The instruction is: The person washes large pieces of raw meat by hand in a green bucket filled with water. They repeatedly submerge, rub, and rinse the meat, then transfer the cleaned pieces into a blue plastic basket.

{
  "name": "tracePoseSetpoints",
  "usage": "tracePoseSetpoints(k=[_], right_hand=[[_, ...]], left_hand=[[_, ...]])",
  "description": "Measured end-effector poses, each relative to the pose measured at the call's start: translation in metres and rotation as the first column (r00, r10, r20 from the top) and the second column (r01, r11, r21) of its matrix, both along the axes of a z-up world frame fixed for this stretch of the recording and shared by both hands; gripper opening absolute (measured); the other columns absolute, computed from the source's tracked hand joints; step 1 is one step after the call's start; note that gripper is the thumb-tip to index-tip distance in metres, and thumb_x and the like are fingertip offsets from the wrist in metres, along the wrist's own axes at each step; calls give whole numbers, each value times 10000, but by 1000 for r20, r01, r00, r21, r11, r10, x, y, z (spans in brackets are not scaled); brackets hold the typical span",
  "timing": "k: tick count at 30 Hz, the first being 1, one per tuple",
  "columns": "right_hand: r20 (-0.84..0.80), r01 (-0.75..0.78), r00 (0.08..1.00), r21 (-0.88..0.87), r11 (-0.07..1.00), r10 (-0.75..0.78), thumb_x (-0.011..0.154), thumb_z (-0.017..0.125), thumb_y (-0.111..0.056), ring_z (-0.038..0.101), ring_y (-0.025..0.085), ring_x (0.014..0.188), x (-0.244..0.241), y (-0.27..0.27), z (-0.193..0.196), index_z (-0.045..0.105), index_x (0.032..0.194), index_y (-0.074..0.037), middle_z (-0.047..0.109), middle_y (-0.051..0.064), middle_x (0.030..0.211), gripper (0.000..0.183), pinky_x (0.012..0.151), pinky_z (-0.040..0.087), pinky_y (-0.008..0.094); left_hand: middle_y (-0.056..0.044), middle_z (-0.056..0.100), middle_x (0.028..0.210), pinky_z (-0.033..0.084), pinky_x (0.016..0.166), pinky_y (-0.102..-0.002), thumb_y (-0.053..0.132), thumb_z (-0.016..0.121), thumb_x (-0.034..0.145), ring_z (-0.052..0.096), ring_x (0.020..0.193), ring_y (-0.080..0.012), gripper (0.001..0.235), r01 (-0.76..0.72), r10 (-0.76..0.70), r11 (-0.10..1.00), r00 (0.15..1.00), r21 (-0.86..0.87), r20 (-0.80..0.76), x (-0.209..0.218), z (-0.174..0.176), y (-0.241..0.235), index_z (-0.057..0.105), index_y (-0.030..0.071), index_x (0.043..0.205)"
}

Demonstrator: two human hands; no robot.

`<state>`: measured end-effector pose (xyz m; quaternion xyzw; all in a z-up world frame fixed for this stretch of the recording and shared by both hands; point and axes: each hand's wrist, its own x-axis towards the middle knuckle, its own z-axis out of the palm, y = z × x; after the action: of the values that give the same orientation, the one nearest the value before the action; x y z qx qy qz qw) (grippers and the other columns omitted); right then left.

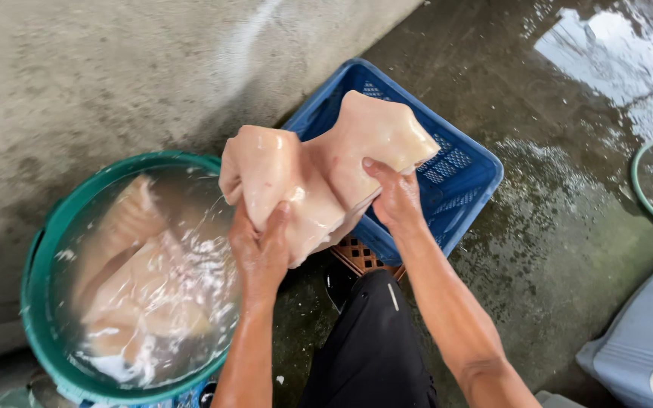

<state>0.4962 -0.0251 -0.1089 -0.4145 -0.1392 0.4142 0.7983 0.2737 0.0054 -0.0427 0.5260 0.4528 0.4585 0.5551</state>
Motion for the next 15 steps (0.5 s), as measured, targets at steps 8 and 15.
tracePoseSetpoints(k=[8, 15], right_hand=[[33, 230, 973, -36, 972, -229, 814, 654, 129, 681, 293, 1151, 127, -24, -8, 581, 1324, -10, 680, 136, 1243, 533, 1020, 575, 437], [194, 228, 962, -182, 956, -192, 802, 659, 126, 692, 263, 1102, 178, -27, -103, 660, 1240, 22, 722, 116, 1174, 450, 982, 562, 391]], left_hand=[[-127, 723, 1178, 540, 925, -301, 52, 694, 941, 664, 1045, -158, 388, 168, -150, 979, 977, -117, 149, 117, -51, 12, 630, -66, 1306], [-114, 707, 1199, 515, 954, -286, 27, 655, 922, 657, 1068, -148, 463, 231, -205, 951, 969, -203, 139, 184, -137, 14, 565, -40, 1371]])
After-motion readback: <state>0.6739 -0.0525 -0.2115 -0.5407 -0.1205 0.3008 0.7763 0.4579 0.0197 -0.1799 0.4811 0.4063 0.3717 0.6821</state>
